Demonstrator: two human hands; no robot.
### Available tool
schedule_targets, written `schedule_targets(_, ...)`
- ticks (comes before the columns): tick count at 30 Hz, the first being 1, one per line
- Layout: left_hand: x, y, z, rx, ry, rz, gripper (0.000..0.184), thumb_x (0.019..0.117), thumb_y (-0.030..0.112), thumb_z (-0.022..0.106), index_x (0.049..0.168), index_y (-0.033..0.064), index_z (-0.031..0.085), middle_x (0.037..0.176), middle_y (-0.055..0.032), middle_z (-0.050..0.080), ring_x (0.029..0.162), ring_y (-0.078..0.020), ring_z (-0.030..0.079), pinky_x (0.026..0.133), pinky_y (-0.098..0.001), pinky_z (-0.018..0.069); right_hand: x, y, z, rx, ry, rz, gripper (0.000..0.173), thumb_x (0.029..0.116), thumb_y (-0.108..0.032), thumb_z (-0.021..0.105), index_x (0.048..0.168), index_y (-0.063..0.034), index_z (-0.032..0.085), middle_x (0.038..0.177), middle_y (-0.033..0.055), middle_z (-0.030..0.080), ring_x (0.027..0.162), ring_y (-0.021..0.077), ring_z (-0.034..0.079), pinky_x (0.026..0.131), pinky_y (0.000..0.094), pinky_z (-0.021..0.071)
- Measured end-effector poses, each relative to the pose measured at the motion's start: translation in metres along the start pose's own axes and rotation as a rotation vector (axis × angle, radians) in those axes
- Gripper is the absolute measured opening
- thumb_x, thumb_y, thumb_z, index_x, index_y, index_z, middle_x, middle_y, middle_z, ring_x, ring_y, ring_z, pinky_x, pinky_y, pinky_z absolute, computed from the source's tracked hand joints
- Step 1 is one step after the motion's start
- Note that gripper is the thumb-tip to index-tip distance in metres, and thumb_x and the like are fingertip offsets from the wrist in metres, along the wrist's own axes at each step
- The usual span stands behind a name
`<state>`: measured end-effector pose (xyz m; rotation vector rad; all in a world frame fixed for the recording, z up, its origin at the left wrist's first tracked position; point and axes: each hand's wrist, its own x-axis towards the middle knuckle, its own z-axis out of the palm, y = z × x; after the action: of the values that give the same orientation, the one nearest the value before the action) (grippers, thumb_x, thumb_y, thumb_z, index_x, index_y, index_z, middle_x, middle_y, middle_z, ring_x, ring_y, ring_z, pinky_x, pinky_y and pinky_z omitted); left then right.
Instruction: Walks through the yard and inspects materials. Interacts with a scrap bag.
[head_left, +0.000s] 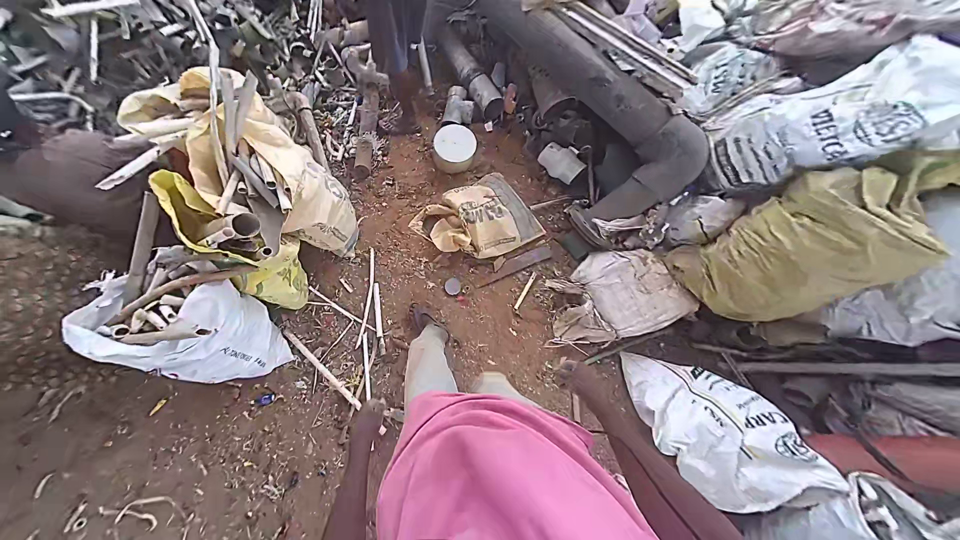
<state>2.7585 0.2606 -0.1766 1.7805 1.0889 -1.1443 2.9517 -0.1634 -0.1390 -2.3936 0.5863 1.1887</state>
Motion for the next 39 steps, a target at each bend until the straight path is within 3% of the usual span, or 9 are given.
schedule_targets(2, 0.019, 0.044, -0.040, -0.014, 0.006, 0.023, 0.046, 0.1121, 0.030, 0.044, 0.138, -0.0047, 0.058, 0.139, -0.0297, 0.059, 0.134, -0.0422, 0.055, 0.113, -0.0578, 0.0399, 0.022, -0.064, -0.025, -0.015, 0.027, -0.030, 0.032, 0.1024, -0.017, 0.064, 0.124, 0.0065, 0.067, 0.124, 0.0292, 0.067, 0.119, 0.0416, 0.063, 0.106, 0.0571, 0.0451)
schedule_targets(5, 0.024, 0.084, -0.078, 0.025, -0.030, 0.009, 0.047, 0.1125, 0.032, 0.041, 0.141, -0.0015, 0.056, 0.142, -0.0269, 0.058, 0.137, -0.0400, 0.053, 0.115, -0.0566, 0.0383, 0.035, -0.134, -0.048, 0.008, 0.028, -0.091, 0.031, 0.1049, -0.015, 0.060, 0.127, 0.0060, 0.065, 0.123, 0.0285, 0.067, 0.114, 0.0391, 0.066, 0.104, 0.0547, 0.0470)
schedule_targets(9, 0.049, 0.133, -0.106, 0.048, -0.065, 0.050, 0.047, 0.1131, 0.031, 0.038, 0.142, -0.0018, 0.055, 0.145, -0.0262, 0.056, 0.139, -0.0387, 0.051, 0.117, -0.0555, 0.0367, 0.086, -0.196, -0.066, -0.125, -0.007, -0.256, 0.029, 0.1032, -0.016, 0.062, 0.122, 0.0050, 0.068, 0.119, 0.0275, 0.069, 0.114, 0.0399, 0.066, 0.103, 0.0565, 0.0472)
schedule_targets(13, 0.070, 0.166, -0.102, 0.084, -0.113, 0.018, 0.047, 0.1134, 0.029, 0.037, 0.143, -0.0037, 0.054, 0.147, -0.0274, 0.054, 0.141, -0.0396, 0.049, 0.119, -0.0539, 0.0353, 0.127, -0.259, -0.084, -0.414, -0.152, -0.295, 0.034, 0.1051, -0.019, 0.058, 0.128, 0.0052, 0.066, 0.133, 0.0288, 0.063, 0.129, 0.0419, 0.057, 0.112, 0.0565, 0.0391)
schedule_targets(21, 0.115, 0.226, -0.046, -0.018, 0.042, -0.160, 0.047, 0.1111, 0.028, 0.043, 0.142, -0.0035, 0.056, 0.150, -0.0241, 0.053, 0.144, -0.0367, 0.047, 0.121, -0.0505, 0.0329, 0.296, -0.392, -0.065, -0.653, -0.276, -0.388, 0.038, 0.1062, -0.024, 0.053, 0.131, 0.0027, 0.063, 0.132, 0.0285, 0.063, 0.129, 0.0434, 0.057, 0.109, 0.0600, 0.0410)
schedule_targets(27, 0.142, 0.246, 0.021, -0.051, 0.199, -0.207, 0.048, 0.1075, 0.023, 0.049, 0.145, -0.0065, 0.052, 0.153, -0.0289, 0.047, 0.146, -0.0438, 0.042, 0.123, -0.0562, 0.0256, 0.421, -0.443, -0.009, -0.701, -0.194, -0.418, 0.036, 0.1025, -0.021, 0.060, 0.128, 0.0039, 0.063, 0.131, 0.0292, 0.062, 0.119, 0.0479, 0.062, 0.094, 0.0671, 0.0483)
schedule_targets(29, 0.142, 0.245, 0.034, -0.071, 0.274, -0.227, 0.050, 0.1053, 0.023, 0.051, 0.145, -0.0080, 0.051, 0.156, -0.0307, 0.043, 0.146, -0.0478, 0.040, 0.122, -0.0597, 0.0246, 0.460, -0.450, 0.012, -0.715, -0.091, -0.331, 0.048, 0.1029, -0.032, 0.059, 0.133, 0.0054, 0.059, 0.135, 0.0309, 0.059, 0.119, 0.0496, 0.061, 0.092, 0.0684, 0.0483)
schedule_targets(35, 0.152, 0.252, 0.042, -0.029, 0.357, -0.271, 0.060, 0.1012, 0.033, 0.051, 0.145, -0.0080, 0.052, 0.156, -0.0309, 0.043, 0.142, -0.0513, 0.044, 0.119, -0.0643, 0.0275, 0.571, -0.454, 0.060, -0.468, 0.077, 0.005, 0.081, 0.0934, -0.068, 0.059, 0.124, 0.0063, 0.063, 0.131, 0.0309, 0.062, 0.124, 0.0466, 0.060, 0.093, 0.0672, 0.0463)
schedule_targets(39, 0.162, 0.256, 0.040, 0.007, 0.347, -0.294, 0.063, 0.1015, 0.038, 0.048, 0.144, -0.0079, 0.052, 0.153, -0.0308, 0.046, 0.141, -0.0504, 0.046, 0.118, -0.0631, 0.0302, 0.614, -0.447, 0.082, -0.370, 0.032, 0.045, 0.054, 0.1055, -0.041, 0.047, 0.133, 0.0038, 0.059, 0.133, 0.0302, 0.061, 0.124, 0.0455, 0.061, 0.096, 0.0652, 0.0479)
